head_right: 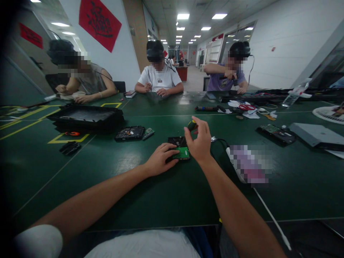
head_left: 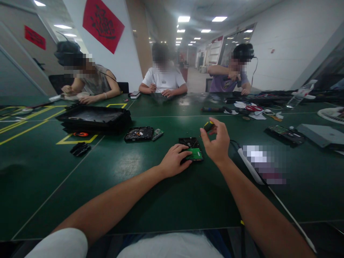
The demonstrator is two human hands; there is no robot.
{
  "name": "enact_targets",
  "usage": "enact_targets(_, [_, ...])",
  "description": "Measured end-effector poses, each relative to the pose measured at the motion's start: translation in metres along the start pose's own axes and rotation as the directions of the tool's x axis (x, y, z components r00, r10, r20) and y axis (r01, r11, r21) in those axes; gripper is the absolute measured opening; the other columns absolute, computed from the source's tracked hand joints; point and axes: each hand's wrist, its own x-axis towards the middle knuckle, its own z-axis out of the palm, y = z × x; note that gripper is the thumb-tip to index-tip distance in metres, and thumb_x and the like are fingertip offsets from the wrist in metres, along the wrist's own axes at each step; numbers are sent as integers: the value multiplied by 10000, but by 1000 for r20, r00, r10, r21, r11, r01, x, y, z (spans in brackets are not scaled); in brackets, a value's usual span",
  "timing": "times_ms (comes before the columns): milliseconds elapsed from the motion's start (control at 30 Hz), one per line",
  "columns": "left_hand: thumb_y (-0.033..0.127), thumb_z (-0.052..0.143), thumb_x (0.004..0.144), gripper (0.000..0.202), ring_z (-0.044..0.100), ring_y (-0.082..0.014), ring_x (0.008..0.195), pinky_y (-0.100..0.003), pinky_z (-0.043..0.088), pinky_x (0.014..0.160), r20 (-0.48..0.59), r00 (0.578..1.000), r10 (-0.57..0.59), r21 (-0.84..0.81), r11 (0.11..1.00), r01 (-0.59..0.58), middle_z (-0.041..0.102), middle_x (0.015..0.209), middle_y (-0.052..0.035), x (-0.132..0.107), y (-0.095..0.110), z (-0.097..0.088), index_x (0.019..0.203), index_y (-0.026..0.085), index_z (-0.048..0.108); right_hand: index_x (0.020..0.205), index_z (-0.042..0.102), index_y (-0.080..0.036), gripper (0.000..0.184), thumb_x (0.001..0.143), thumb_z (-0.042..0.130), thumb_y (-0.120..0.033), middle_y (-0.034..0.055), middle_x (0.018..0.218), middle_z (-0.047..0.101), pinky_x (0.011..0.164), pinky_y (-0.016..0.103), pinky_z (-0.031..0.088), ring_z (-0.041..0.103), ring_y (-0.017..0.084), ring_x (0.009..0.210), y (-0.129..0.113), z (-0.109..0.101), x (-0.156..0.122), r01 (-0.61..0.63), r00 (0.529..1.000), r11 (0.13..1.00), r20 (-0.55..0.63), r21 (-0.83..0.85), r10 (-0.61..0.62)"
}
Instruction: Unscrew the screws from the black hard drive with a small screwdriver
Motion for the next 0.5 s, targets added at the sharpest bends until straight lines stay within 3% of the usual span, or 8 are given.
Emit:
enact_targets(167, [445,664,957,403,566,-315,1279,-539,498,1084,-51,999,-1,-11,1000,0,642,1350,-125,5,2,-6,1306,246,676,1383,565,-239,443,963,603,-374,130,1179,651,799,475,599,637,259,907,9,-2,3,-44,997,999,-61,-30,42])
enact_targets(267, [426,610,994,343,593,-295,1227,-512,514,1055,-115,992,-47,-16,999,46,679,1276,-119,22,-5,-13,1261,229,699,1383,576,-226,441,961,589,-355,137,1190,637,833,489,601,638,275,971,22,0,3,-83,993,996,-80,-14,82])
enact_targets(400, [364,598,999,276,613,-285,1186,-482,498,1069,-105,981,-166,36,985,170,717,1193,-105,66,-38,-21,1174,205,740,1379,586,-219,456,937,599,-330,143,1217,618,864,520,595,641,298,1040,40,5,1,-165,981,986,-100,10,165])
enact_targets(500, [292,595,988,244,655,-271,1133,-434,499,1059,11,948,-317,72,946,315,739,1156,-102,100,-71,-20,1129,180,761,1307,631,-220,418,893,602,-274,127,1176,652,927,541,560,652,294,1021,57,8,-2,-213,970,977,-118,-5,211])
